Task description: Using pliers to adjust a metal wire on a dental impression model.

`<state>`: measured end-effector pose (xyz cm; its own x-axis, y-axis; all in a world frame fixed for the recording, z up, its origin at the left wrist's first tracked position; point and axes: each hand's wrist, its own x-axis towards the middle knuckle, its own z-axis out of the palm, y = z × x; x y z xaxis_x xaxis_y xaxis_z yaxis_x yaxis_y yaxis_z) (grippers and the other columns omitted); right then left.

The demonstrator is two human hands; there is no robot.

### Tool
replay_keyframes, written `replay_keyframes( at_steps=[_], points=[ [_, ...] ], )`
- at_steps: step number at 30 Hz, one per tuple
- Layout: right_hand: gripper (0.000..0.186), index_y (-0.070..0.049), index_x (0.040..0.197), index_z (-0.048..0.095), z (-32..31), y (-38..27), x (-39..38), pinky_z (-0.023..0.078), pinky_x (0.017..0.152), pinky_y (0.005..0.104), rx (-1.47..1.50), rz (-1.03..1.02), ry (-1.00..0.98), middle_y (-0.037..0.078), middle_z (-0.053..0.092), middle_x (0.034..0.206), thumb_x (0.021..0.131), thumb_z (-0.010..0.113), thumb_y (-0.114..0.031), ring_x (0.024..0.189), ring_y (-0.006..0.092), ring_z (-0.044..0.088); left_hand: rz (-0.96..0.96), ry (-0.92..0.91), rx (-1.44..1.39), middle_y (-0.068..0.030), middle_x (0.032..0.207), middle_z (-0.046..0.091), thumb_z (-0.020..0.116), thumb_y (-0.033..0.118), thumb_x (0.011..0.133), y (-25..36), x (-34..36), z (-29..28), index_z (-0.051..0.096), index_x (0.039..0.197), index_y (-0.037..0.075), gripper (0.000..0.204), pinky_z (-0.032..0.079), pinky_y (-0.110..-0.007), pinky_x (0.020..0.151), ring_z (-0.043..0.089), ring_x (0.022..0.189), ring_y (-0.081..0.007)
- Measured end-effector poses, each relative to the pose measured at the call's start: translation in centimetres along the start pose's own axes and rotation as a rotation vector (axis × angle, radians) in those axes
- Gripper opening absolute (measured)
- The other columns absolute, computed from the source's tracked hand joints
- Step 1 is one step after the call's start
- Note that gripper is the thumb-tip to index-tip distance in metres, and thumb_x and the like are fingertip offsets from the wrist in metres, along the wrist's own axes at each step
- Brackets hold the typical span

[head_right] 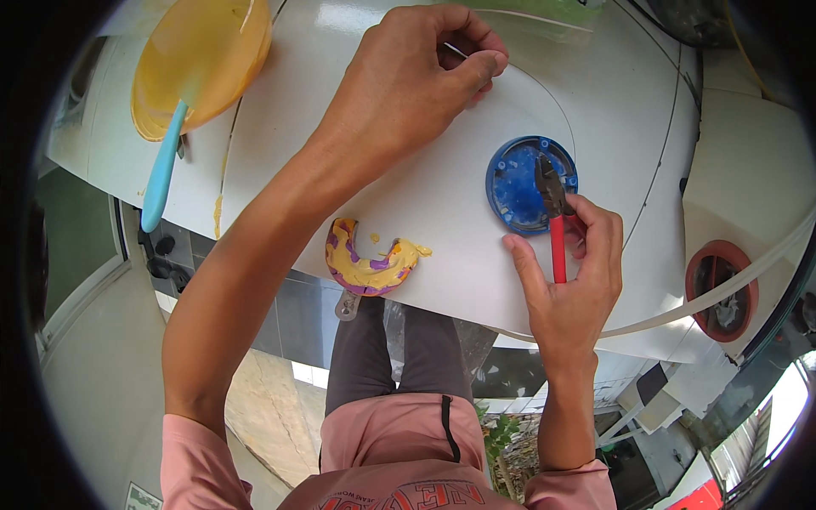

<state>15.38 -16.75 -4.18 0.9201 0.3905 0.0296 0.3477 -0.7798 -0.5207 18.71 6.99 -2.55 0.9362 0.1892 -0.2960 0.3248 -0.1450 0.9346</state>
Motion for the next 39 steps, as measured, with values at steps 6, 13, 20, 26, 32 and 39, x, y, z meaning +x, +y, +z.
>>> replay_keyframes(
  at_steps=[6,13,20,26,32,39],
  points=[
    [0.051,-0.001,0.118,0.060,0.0,0.6,0.8,0.046,0.075,0.0312,-0.077,-0.048,0.075,0.009,0.057,0.100,0.077,0.084,-0.018,0.085,0.0193,0.057,-0.058,-0.063,-0.029,-0.0230,0.085,0.069,0.061,0.009,0.093,0.8,-0.4,-0.8,0.064,0.096,-0.010,0.020,0.054,-0.036,0.073,0.069,0.080,-0.0278],
    [0.042,0.000,0.115,0.060,0.4,0.2,0.8,0.046,0.076,0.0310,-0.052,0.019,0.108,0.009,0.056,0.098,0.081,0.080,-0.013,0.084,0.0182,0.055,-0.082,-0.077,-0.040,-0.0215,0.085,0.070,0.060,0.008,0.093,0.6,-0.7,-1.6,0.064,0.096,-0.011,0.019,0.054,-0.036,0.073,0.069,0.079,-0.0259],
    [0.019,-0.002,0.101,0.061,-0.6,-1.0,-3.0,0.041,0.064,0.0301,0.284,-0.128,-0.032,0.008,0.054,0.086,0.084,0.071,-0.005,0.073,0.0179,0.051,0.198,-0.118,-0.076,-0.0215,0.089,0.069,0.060,0.008,0.093,-1.7,-1.3,-2.2,0.062,0.098,-0.010,0.018,0.054,-0.036,0.076,0.069,0.082,-0.0270],
    [0.068,-0.006,0.110,0.074,1.0,-3.0,-4.2,0.040,0.061,0.0327,0.147,-0.432,-0.169,0.001,0.050,0.075,0.043,0.065,-0.008,0.067,0.0197,0.049,-0.189,-0.028,-0.104,-0.0214,0.088,0.070,0.063,0.006,0.092,2.4,-2.0,-3.0,0.063,0.098,-0.010,0.018,0.056,-0.035,0.076,0.071,0.082,-0.0268],
    [0.076,-0.013,0.116,0.075,0.7,-3.2,-4.3,0.041,0.065,0.0348,0.119,-0.385,-0.227,0.000,0.045,0.074,0.040,0.063,-0.012,0.067,0.0195,0.047,0.412,0.321,0.172,-0.0103,0.091,0.061,0.066,0.015,0.093,-4.3,-12.6,-1.9,0.058,0.104,-0.002,0.022,0.045,-0.024,0.063,0.058,0.077,-0.0116],
    [0.060,-0.011,0.109,0.077,1.4,-3.7,-4.1,0.040,0.061,0.0340,0.112,-0.520,-0.271,0.000,0.043,0.073,0.052,0.062,-0.024,0.066,0.0187,0.046,-0.236,0.603,-0.291,-0.0127,0.101,0.059,0.064,0.011,0.093,-9.6,-23.9,4.1,0.050,0.120,-0.004,0.034,0.046,-0.025,0.075,0.055,0.084,-0.0139]
  ],
)
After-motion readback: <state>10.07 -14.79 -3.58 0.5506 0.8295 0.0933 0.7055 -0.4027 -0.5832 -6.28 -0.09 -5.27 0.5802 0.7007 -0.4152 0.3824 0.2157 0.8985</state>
